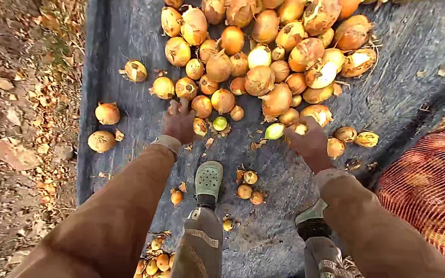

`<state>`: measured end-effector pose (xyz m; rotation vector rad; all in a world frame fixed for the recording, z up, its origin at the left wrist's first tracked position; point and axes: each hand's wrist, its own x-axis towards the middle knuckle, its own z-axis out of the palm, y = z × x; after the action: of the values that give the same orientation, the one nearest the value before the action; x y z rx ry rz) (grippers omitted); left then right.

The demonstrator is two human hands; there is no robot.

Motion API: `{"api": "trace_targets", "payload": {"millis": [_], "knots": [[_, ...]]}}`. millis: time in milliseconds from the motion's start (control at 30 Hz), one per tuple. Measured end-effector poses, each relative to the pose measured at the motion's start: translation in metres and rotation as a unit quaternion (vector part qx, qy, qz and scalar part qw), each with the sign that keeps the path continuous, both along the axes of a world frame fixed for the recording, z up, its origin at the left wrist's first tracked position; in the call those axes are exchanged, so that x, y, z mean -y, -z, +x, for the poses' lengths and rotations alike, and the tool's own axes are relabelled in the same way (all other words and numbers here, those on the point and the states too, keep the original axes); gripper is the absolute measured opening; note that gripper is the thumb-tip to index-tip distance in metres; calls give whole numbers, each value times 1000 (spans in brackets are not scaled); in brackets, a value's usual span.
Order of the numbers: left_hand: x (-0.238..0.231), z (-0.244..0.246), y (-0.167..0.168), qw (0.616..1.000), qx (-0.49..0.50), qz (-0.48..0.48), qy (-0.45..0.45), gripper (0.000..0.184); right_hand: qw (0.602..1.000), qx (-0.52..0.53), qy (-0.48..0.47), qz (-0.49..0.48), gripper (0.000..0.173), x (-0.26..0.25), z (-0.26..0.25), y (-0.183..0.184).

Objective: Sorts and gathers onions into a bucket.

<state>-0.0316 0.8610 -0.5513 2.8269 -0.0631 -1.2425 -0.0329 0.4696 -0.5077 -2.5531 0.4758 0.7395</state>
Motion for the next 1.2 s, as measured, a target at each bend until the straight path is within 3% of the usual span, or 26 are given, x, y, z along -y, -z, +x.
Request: {"api": "trace_targets", "payload": {"millis": [67,200,300,400,500,667,867,1000,1100,1200], "knots": [[2,-7,1,999,-1,4,-32,106,993,-7,118,2,35,7,1,-16],[-1,-27,8,986,-39,-6,-160,106,985,27,149,-82,40,29,22,-36],[6,-45,13,980,27,-12,-196,98,985,-75,151,-23,78,54,53,-2],[9,-61,26,978,84,-29,-186,101,973,-223,40,-49,87,63,82,20],[12,-80,44,965,96,-80,-229,110,940,-323,-59,-89,95,49,91,3],[54,-102,46,945,147,-51,-287,103,949,-227,-171,-133,97,66,63,12],[55,-80,38,949,66,-48,-304,108,981,-141,9,-136,110,51,-54,15],[30,-67,30,941,-9,-118,-316,95,987,-122,50,-90,107,62,-70,12],[35,-70,16,912,-72,-196,-354,81,982,-112,8,-154,106,82,-71,-14],[66,-82,-9,839,-119,-276,-454,75,979,-104,0,-175,106,126,-67,-19]]}}
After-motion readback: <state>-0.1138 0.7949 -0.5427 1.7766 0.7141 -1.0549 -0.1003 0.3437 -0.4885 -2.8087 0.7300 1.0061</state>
